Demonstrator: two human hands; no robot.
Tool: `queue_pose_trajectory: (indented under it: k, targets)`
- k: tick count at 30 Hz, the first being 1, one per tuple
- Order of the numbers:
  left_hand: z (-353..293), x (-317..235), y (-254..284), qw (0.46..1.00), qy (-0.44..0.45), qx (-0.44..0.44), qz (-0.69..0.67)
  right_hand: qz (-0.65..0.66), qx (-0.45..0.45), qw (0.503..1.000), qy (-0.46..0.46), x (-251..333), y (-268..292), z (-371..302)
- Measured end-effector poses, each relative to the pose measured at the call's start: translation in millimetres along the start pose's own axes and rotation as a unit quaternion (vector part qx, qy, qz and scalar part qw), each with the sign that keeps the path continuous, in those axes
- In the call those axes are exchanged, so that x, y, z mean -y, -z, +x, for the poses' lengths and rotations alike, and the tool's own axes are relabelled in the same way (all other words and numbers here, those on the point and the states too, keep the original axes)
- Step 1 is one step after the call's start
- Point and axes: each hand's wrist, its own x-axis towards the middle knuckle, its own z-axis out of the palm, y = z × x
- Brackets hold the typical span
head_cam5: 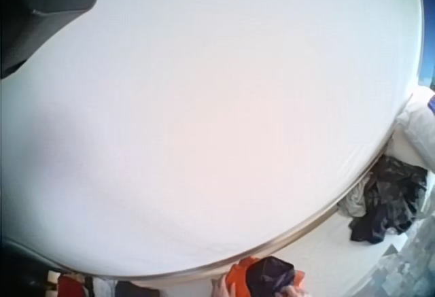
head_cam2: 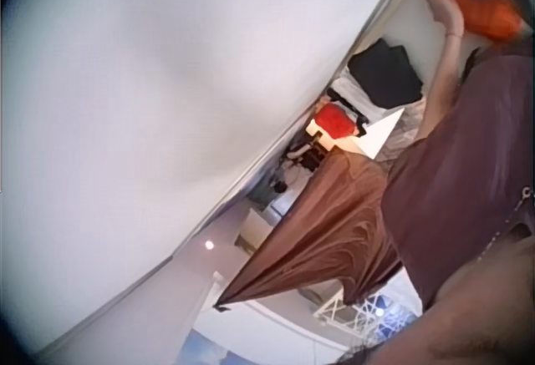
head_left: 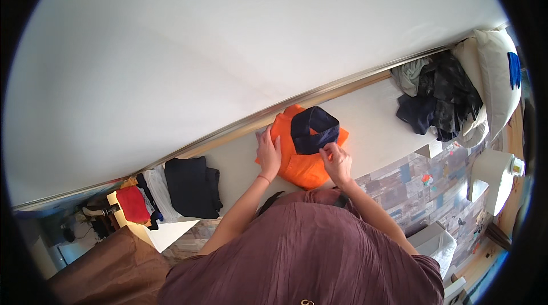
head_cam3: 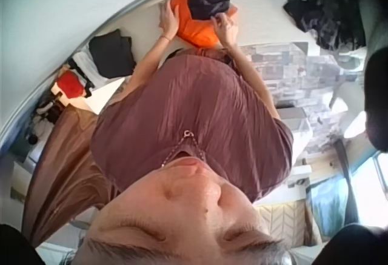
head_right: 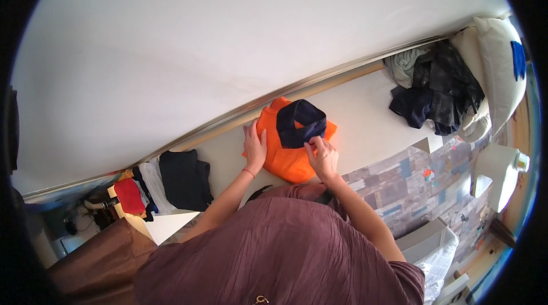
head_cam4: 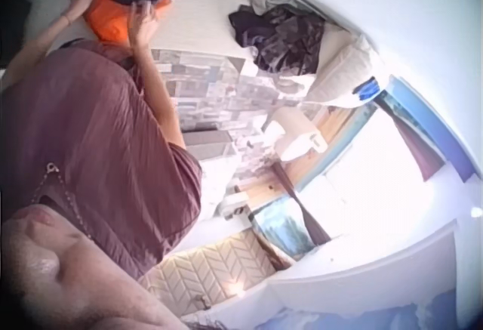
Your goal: The person folds an orange shirt, a light green patterned shirt, and a pair of dark pants on a white countertop. Each item is smoothed and folded into a compact rectangle and placed in a stack.
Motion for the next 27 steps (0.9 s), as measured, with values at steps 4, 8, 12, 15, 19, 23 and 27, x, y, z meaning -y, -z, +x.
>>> queue_pose_trajectory:
  k: [4, 8, 12, 15, 19, 23, 27]
  targets:
    - [-58, -11, 11, 0.994, 0.032, 0.065, -0.083, -0.052, -0.056, 0.996, 0.039, -22, -7, -11]
    - [-90, -12, 26, 0.989, 0.003, 0.109, -0.098, -0.073, -0.092, 0.992, 0.05, -32, 3, -5]
    - [-63, -16, 37, 0.972, -0.209, 0.075, -0.077, -0.075, -0.086, 0.985, 0.129, -20, 13, -16]
    - [-40, -29, 29, 0.907, -0.379, 0.181, -0.004, -0.118, 0.007, 0.983, 0.14, -20, 2, -31]
    - [-17, -23, 2, 0.913, -0.339, 0.218, 0.06, -0.173, 0.105, 0.973, 0.108, -15, -13, -31]
    - [-10, -26, -10, 0.943, -0.287, 0.167, 0.029, -0.157, 0.08, 0.979, 0.105, -16, -13, -27]
    - [7, -24, -19, 0.934, -0.326, 0.148, 0.007, -0.178, 0.068, 0.971, 0.144, -22, -12, -6]
